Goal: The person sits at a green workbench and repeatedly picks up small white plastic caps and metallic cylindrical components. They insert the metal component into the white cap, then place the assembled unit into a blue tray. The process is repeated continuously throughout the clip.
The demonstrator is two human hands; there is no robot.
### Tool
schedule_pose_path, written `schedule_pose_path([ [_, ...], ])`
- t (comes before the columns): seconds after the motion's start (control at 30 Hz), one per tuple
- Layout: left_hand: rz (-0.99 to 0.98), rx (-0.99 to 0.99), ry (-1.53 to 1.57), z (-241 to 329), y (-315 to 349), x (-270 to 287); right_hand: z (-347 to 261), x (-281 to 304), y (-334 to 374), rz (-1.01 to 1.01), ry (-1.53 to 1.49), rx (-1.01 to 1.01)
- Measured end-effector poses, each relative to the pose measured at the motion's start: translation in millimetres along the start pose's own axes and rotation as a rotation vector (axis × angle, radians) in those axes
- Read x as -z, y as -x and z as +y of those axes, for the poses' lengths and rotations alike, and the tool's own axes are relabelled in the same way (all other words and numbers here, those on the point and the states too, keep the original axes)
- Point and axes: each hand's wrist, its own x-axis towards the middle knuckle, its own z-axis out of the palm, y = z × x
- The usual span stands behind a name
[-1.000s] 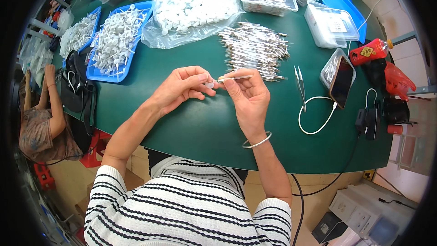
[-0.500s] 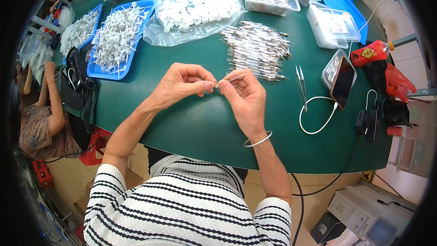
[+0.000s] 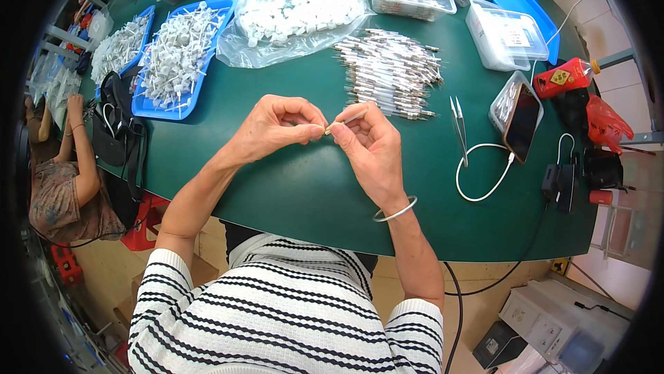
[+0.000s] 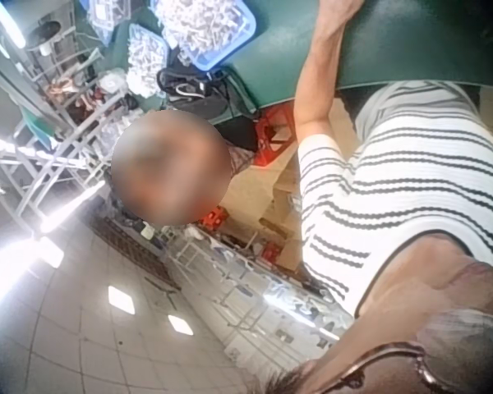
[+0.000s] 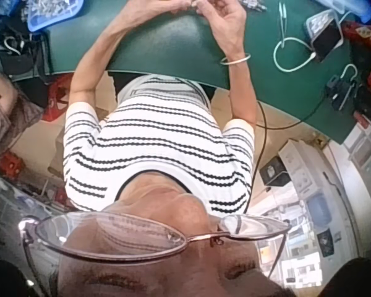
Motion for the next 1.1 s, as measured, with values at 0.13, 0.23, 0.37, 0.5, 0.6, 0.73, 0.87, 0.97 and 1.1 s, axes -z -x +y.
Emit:
schedule_pose_path([
  [0.13, 0.054, -0.099, -0.155, 6.7, 3.5, -3.8, 0.6, -0.7, -0.2, 0.019, 0.044, -0.008],
  [0.23, 0.059, -0.136, -0.243, 12.5, 4.6, -4.7, 1.9, -0.3, -0.2, 0.025, 0.062, -0.016],
  [0.37, 0.059, -0.171, -0.312, 15.4, 6.4, -5.1, 1.6, 0.1, -0.4, 0.027, 0.084, -0.025],
  [0.5, 0.059, -0.234, -0.413, 15.6, 7.0, -4.4, 0.9, 0.6, -0.9, 0.019, 0.089, -0.043],
  [0.6, 0.055, -0.232, -0.429, 15.4, 7.2, -3.6, 0.6, 1.2, -1.0, 0.013, 0.082, -0.052],
  [0.73, 0.061, -0.2, -0.396, 14.6, 6.8, -3.9, 1.9, 3.4, -1.8, 0.008, 0.037, -0.063],
  [0.87, 0.063, -0.137, -0.299, 11.8, 7.6, -3.9, 4.1, 5.2, -2.3, 0.002, -0.006, -0.06],
  [0.97, 0.07, -0.12, -0.227, 8.6, 6.6, -3.5, 3.8, 6.1, -2.4, 0.01, -0.056, -0.058],
  [1.1, 0.063, -0.088, -0.204, 7.2, 5.3, -3.8, 2.5, 6.5, -2.3, 0.028, -0.086, -0.051],
])
